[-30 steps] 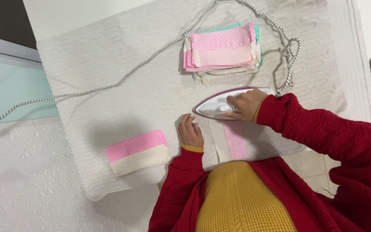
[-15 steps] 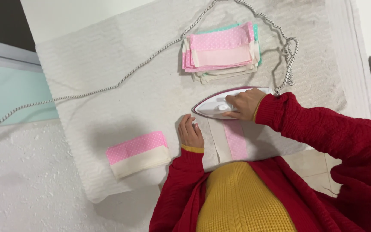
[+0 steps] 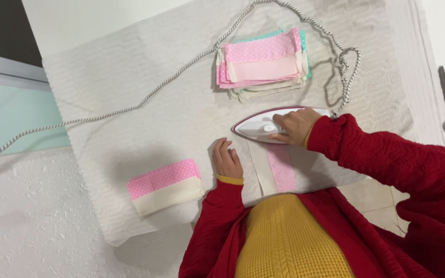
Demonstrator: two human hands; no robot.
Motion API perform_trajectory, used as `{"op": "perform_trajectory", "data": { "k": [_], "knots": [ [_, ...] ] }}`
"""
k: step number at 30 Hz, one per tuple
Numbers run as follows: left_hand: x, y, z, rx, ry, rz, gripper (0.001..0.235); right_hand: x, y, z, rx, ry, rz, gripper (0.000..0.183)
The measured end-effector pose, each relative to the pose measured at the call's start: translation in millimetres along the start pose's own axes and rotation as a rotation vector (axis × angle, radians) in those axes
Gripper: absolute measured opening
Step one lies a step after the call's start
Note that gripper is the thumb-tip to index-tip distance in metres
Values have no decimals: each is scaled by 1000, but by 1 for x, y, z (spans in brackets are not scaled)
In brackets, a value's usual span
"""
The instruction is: The person irons a small piece of pink and white patterned fabric on a white towel-covered surface. They repeatedly fold the edges of the fabric and press them with a white electric iron, then place the finished piece onto a stack of similar folded items.
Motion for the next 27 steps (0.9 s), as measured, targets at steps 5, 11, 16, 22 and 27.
{"op": "perform_trajectory", "data": {
  "k": [5,11,16,22,27],
  "knots": [
    [2,-1,-29,-121,-80,-48,28,30,-27,10,70,-87,-48,59],
    [26,-31,-67,-172,-244,-30,26,71,-41,46,259,-185,-94,61],
    [22,-46,-65,-184,-291,-62,23,116,-53,70,223,-331,-150,63],
    [22,-52,-65,-201,-274,-38,13,124,-40,96,37,-636,-205,58],
    [28,-42,-66,-246,-231,110,16,42,-10,110,700,-135,-655,74]
  ]
}}
Point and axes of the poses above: each hand's wrist, its own z-axis away from the middle knuckle, its own y-axis out of the back of the hand, x = y × z, the point moved 4 cm from there along -z, towards the middle knuckle, and after that the axes turned 12 degrees about -y, right-handed, at the moved point
